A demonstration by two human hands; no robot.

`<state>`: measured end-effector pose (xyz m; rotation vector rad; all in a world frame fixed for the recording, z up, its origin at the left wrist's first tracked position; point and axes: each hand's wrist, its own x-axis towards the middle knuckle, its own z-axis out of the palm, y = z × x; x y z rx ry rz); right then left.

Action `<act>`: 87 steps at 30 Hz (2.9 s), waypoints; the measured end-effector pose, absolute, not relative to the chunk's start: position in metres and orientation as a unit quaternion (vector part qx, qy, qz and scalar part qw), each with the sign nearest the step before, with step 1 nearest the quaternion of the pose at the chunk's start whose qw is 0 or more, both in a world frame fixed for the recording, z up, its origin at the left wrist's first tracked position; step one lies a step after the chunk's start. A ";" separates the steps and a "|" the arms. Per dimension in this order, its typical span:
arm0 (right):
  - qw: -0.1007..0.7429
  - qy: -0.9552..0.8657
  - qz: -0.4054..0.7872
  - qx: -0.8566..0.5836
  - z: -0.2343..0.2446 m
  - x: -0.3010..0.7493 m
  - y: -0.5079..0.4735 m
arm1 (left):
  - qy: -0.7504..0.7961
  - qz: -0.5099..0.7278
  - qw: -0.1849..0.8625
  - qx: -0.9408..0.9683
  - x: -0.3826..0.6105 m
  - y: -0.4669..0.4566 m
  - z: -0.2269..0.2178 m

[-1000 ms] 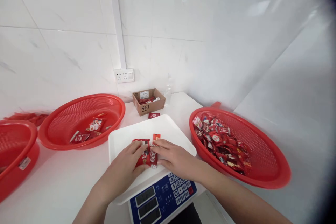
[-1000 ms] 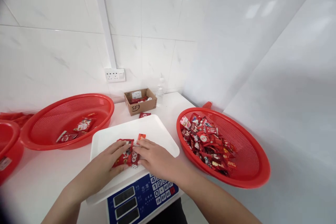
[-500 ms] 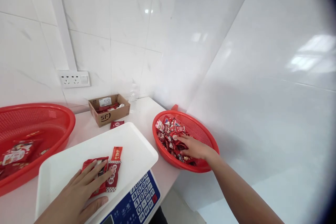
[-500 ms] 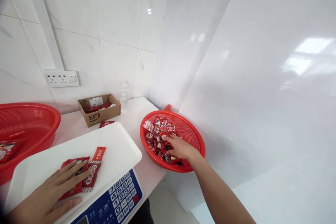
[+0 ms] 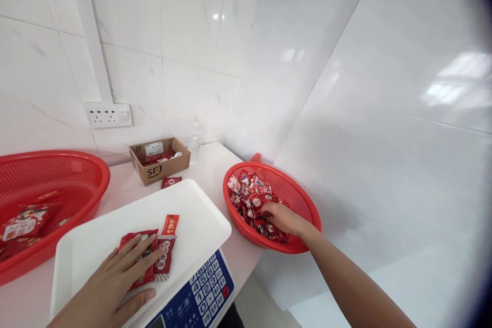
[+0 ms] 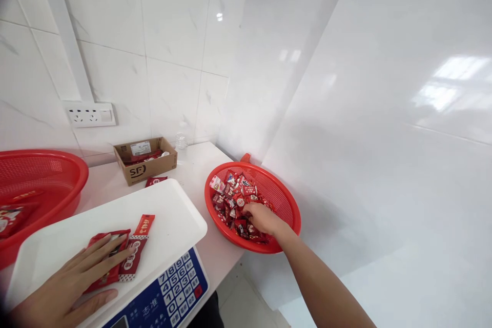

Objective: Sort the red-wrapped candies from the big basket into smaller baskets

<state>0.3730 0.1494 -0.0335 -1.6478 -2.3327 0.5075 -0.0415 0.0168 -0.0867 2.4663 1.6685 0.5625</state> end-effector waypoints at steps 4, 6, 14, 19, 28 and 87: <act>0.098 -0.795 0.170 -0.574 -0.018 0.372 0.148 | 0.568 0.175 0.033 0.804 -0.043 0.014 -0.089; 0.091 -0.791 0.166 -0.581 -0.015 0.370 0.147 | 0.587 0.161 0.022 0.793 -0.044 0.014 -0.089; -0.030 -0.806 0.236 -0.542 -0.033 0.354 0.138 | 0.583 0.107 0.032 0.805 -0.049 0.015 -0.089; 0.013 -0.803 0.210 -0.558 -0.036 0.355 0.144 | 0.583 0.121 0.032 0.802 -0.048 0.016 -0.088; 0.250 -0.746 0.150 -0.598 -0.004 0.344 0.140 | 0.591 0.095 0.087 0.796 -0.044 0.016 -0.074; 0.142 -0.881 0.318 -0.320 -0.019 0.178 0.095 | 0.612 0.098 0.214 0.755 -0.012 -0.015 -0.011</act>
